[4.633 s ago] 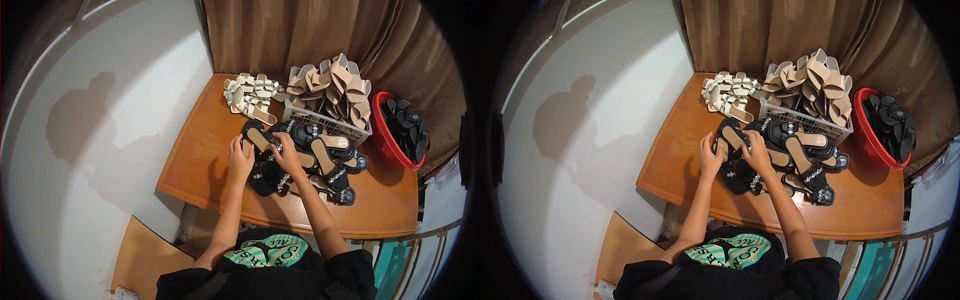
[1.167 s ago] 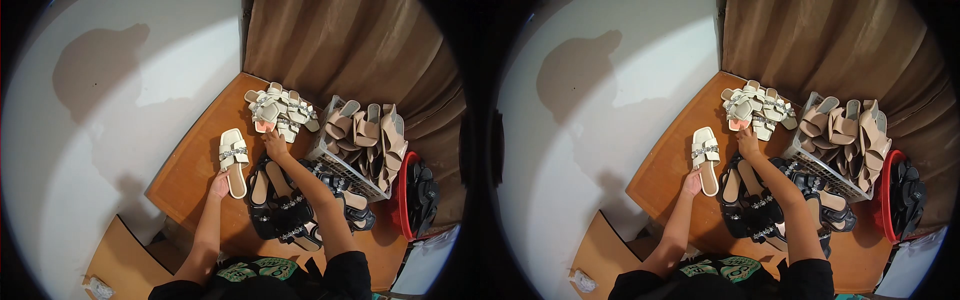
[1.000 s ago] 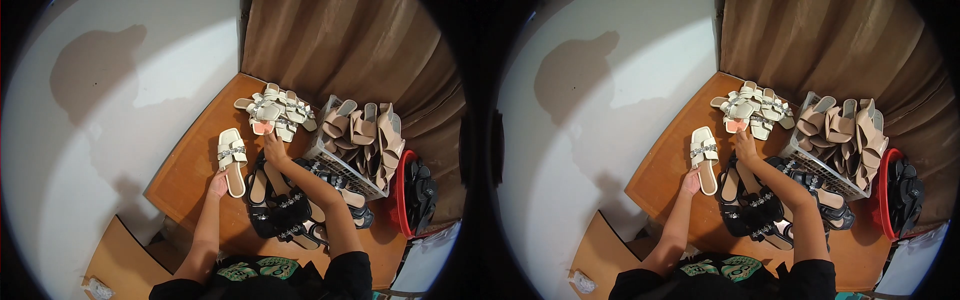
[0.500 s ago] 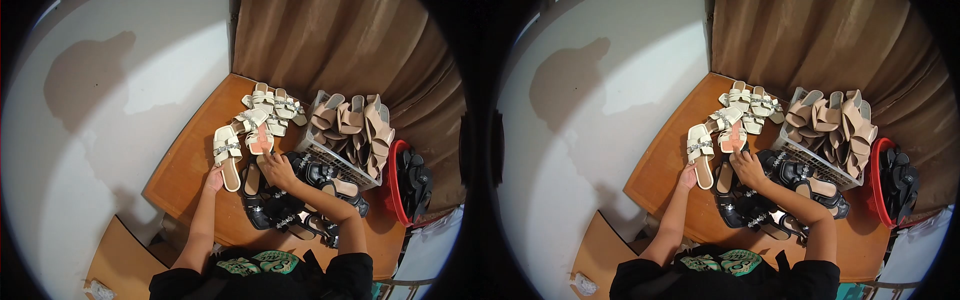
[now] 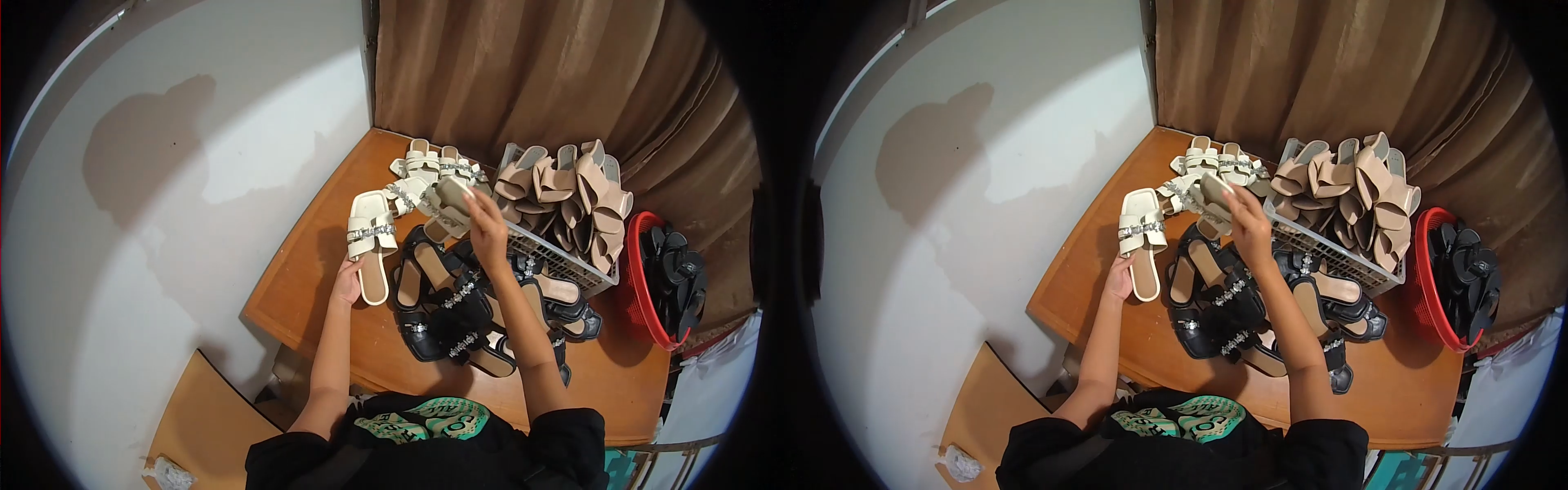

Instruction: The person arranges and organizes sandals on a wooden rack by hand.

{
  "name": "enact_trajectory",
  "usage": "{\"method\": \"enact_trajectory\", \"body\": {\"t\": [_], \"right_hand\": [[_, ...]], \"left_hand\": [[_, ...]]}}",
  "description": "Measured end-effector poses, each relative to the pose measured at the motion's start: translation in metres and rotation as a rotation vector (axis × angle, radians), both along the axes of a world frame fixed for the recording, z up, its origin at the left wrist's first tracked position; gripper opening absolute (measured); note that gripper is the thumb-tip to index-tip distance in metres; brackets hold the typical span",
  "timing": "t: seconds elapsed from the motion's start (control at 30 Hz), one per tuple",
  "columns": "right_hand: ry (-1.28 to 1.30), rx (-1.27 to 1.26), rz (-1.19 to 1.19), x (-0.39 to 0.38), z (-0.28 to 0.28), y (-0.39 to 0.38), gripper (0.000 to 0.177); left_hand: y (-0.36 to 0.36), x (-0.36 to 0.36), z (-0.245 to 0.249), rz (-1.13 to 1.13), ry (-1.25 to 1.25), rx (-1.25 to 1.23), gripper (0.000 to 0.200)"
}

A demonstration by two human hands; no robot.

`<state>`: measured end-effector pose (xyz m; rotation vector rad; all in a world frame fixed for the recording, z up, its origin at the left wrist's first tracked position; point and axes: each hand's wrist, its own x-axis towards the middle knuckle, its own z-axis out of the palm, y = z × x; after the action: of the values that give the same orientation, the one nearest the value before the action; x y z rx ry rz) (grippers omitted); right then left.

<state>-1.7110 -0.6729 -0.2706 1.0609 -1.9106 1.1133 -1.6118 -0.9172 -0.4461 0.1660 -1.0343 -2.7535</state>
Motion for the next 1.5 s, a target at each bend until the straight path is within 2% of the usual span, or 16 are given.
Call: {"method": "enact_trajectory", "body": {"t": [0.07, 0.2, 0.37, 0.47, 0.5, 0.77, 1.0, 1.07, 1.1, 1.17, 1.2, 1.23, 1.27, 1.33, 1.43, 1.5], "right_hand": [[0.009, -0.074, -0.018, 0.001, 0.014, 0.002, 0.038], [-0.208, -0.264, 0.009, 0.004, 0.034, 0.006, 0.032], [-0.573, -0.192, 0.092, -0.005, -0.013, 0.007, 0.025], [-0.645, 0.047, -0.058, 0.003, -0.058, 0.018, 0.026], [-0.56, 0.14, -0.136, 0.011, -0.064, 0.023, 0.029], [-0.474, 0.109, -0.232, 0.086, -0.07, 0.038, 0.033], [-0.454, 0.436, -0.185, 0.111, -0.091, 0.025, 0.059], [-0.432, 0.481, -0.153, 0.107, -0.088, 0.023, 0.065], [-0.411, 0.524, -0.124, 0.104, -0.086, 0.022, 0.072], [-0.402, 0.616, -0.096, 0.092, -0.078, 0.021, 0.078], [-0.393, 0.708, -0.069, 0.086, -0.074, 0.021, 0.084], [-0.412, 0.786, -0.082, 0.081, -0.076, 0.021, 0.093], [-0.412, 0.789, -0.083, 0.077, -0.076, 0.02, 0.093], [-0.385, 0.864, -0.096, 0.073, -0.075, 0.017, 0.099], [-0.327, 0.93, -0.126, 0.07, -0.076, 0.011, 0.099], [-0.287, 0.958, -0.136, 0.068, -0.077, 0.007, 0.095]], "left_hand": [[-0.001, 0.003, 0.012, -0.016, 0.023, -0.038, 0.032], [0.006, 0.021, 0.025, -0.047, 0.06, -0.046, 0.034], [0.029, 0.052, 0.027, -0.122, 0.008, -0.024, 0.033], [0.038, 0.068, 0.0, -0.142, -0.152, -0.012, 0.034], [0.039, 0.073, -0.004, -0.173, -0.2, -0.02, 0.035], [0.045, 0.093, -0.021, -0.121, -0.305, -0.107, 0.037], [0.047, 0.09, -0.03, -0.082, -0.304, -0.154, 0.041], [0.046, 0.087, -0.039, 0.015, -0.292, -0.43, 0.046], [0.046, 0.085, -0.038, 0.017, -0.293, -0.429, 0.046], [0.044, 0.08, -0.034, 0.165, -0.51, -1.18, 0.053], [0.044, 0.079, -0.032, 0.165, -0.511, -1.179, 0.053], [0.045, 0.078, -0.029, 0.209, -0.528, -1.322, 0.055], [0.047, 0.077, -0.027, 0.254, -0.544, -1.465, 0.057], [0.06, 0.077, -0.01, 0.28, -0.557, -1.451, 0.057], [0.083, 0.078, 0.015, 0.614, -0.271, -1.573, 0.05], [0.096, 0.078, 0.022, 0.582, -0.198, -1.693, 0.045]]}}
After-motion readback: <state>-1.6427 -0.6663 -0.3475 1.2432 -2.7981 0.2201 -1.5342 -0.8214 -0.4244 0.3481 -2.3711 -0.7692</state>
